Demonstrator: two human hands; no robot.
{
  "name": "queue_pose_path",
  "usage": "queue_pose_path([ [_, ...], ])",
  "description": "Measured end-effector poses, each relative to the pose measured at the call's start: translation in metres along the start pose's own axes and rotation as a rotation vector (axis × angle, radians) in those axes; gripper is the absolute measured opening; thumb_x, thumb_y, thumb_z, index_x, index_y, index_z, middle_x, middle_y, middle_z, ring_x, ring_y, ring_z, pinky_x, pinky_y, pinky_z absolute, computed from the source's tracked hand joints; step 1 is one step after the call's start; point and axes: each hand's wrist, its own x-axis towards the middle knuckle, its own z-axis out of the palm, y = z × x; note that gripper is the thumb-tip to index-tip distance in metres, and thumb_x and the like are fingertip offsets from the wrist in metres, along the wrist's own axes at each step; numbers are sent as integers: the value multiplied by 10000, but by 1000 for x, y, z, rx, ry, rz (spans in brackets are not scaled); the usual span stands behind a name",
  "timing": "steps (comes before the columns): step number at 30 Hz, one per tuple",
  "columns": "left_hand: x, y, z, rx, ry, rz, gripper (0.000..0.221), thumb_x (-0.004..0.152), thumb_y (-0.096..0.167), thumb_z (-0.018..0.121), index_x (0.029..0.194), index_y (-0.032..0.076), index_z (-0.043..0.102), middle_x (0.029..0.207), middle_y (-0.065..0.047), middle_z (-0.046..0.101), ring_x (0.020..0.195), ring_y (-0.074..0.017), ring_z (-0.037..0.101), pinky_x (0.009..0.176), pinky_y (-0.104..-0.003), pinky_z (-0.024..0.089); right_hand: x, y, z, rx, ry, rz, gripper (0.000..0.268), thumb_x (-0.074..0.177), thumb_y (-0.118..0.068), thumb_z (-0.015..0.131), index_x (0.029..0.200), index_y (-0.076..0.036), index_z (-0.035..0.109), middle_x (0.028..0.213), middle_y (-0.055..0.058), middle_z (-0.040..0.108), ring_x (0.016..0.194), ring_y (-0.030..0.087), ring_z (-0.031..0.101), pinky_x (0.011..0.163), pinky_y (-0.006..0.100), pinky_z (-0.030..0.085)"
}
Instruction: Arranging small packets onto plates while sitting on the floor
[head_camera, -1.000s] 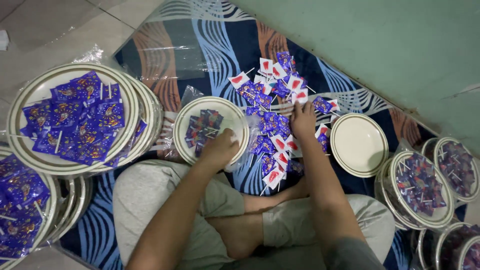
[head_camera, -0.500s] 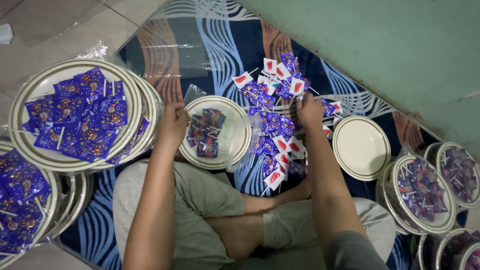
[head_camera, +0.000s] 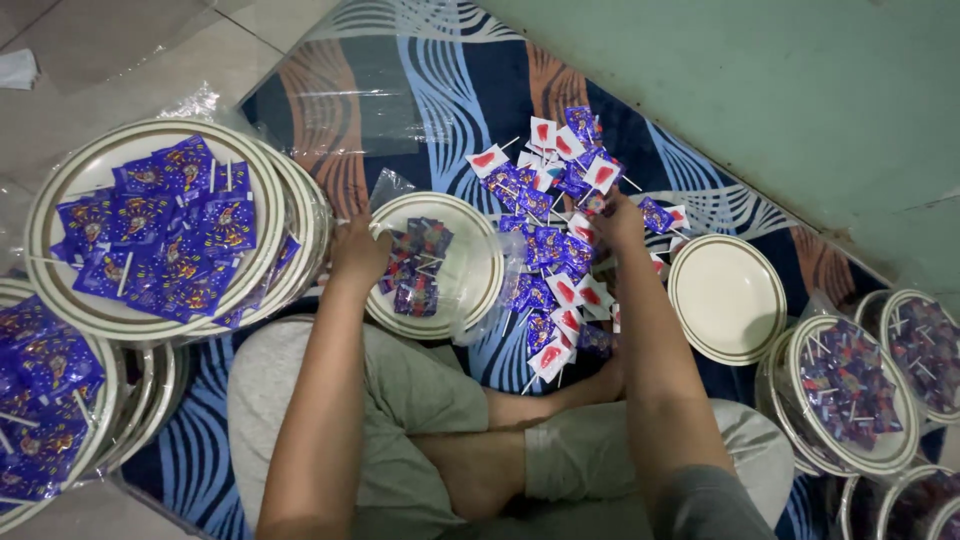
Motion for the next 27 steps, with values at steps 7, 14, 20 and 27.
queue_pose_path([
  [7,0,2,1,17,-77,-79,594,954,427,519,1465,130,454,1426,-259,473,1314,-550,476,1082,-628,405,-39,38,-28,396,134,153,239,832,-401,830,1039,-290,786,937,31,748,881,229,718,699,375,569],
  [14,14,-9,16,40,-116,-96,601,948,438,487,1479,159,444,1416,-211,484,1307,-505,499,1041,-635,420,-178,-93,-101,893,-422,167,310,841,44,728,1131,38,622,841,53,644,614,139,651,512,244,581],
  [20,4,-1,7,18,-160,-92,588,959,413,458,1494,171,424,1446,-194,461,1342,-478,470,1044,-636,402,-200,-158,-5,1023,-326,173,411,848,-11,788,1191,80,581,868,103,640,625,247,726,558,375,673],
  [27,-21,17,-10,-52,-131,-84,574,931,334,484,1462,118,480,1385,-223,505,1305,-478,513,1012,-631,441,-168,-174,114,946,-106,171,225,805,0,725,1020,27,663,807,131,724,573,304,740,515,416,670],
])
